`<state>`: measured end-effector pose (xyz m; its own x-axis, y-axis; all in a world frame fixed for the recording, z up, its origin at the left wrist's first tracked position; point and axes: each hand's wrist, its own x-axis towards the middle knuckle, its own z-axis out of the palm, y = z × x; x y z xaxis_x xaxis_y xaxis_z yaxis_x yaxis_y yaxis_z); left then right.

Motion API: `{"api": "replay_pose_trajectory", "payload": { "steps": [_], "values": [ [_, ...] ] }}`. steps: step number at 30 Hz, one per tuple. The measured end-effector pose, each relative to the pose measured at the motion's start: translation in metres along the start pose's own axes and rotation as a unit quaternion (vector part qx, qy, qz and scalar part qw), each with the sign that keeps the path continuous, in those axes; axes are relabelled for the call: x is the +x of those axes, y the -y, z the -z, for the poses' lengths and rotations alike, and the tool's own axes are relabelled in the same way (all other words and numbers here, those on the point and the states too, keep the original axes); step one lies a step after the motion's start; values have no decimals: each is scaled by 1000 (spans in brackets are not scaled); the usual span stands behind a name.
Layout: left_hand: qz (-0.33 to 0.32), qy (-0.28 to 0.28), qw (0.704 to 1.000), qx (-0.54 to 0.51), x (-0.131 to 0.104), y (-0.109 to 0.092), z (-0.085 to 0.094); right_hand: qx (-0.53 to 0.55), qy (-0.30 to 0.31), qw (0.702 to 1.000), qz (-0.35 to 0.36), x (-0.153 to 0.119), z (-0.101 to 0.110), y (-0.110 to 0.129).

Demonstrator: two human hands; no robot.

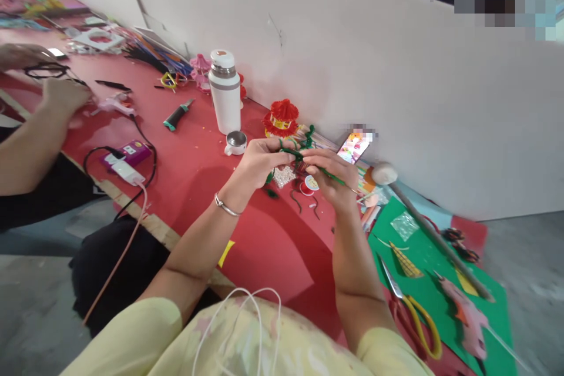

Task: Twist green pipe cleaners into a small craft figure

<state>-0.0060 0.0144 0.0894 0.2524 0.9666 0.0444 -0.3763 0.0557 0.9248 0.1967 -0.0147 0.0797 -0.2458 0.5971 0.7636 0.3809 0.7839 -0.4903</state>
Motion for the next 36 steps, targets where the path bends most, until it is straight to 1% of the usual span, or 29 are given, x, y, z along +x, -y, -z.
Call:
{"api": "replay_pose_trajectory", "payload": {
  "steps": [2, 4, 6, 9, 12, 14, 15, 16, 19, 20, 22, 24, 27, 30, 33, 35, 36],
  "values": [
    [-43, -12, 997, 65, 0, 1, 3, 4, 38, 999, -26, 3, 8, 9],
    [-67, -8, 992, 107, 0, 2, 5, 9, 68, 996, -55, 4, 13, 16],
    [-75, -2, 988, 133, -1, 1, 7, 30, 85, 992, -90, 4, 19, 20],
    [-60, 19, 988, 140, -3, -3, 7, 100, 84, 981, -144, 1, 24, 16],
    [-25, 53, 994, 87, -5, -5, 5, 219, 46, 957, -183, -4, 18, 2],
    [12, 63, 997, 33, -5, -3, 2, 303, 8, 933, -193, -6, 6, -9],
    [27, 59, 998, 10, -5, -1, 0, 324, -8, 925, -196, -7, -2, -13],
    [36, 48, 998, -11, -5, 1, -2, 322, -33, 924, -201, -7, -10, -16],
    [27, 14, 998, -46, -4, 6, -8, 226, -99, 957, -155, -6, -30, -15],
    [21, 5, 998, -53, -3, 6, -9, 193, -116, 965, -134, -6, -33, -12],
    [20, -2, 998, -66, -3, 5, -10, 158, -140, 972, -105, -5, -36, -7],
    [16, -4, 997, -81, -3, 3, -10, 158, -147, 970, -107, -5, -35, -4],
    [-22, -10, 997, -79, -3, 1, -9, 175, -140, 964, -141, -6, -32, -5],
    [-59, -22, 997, -47, -2, 1, -9, 200, -137, 957, -160, -6, -31, -8],
    [-120, -51, 991, 24, -4, 0, -9, 235, -137, 947, -172, -4, -28, -7],
    [-173, -67, 978, 91, -6, -1, -9, 247, -127, 945, -173, -3, -25, -5],
    [-194, -67, 972, 118, -6, -2, -9, 249, -121, 945, -172, -2, -24, -5]
  ]
}}
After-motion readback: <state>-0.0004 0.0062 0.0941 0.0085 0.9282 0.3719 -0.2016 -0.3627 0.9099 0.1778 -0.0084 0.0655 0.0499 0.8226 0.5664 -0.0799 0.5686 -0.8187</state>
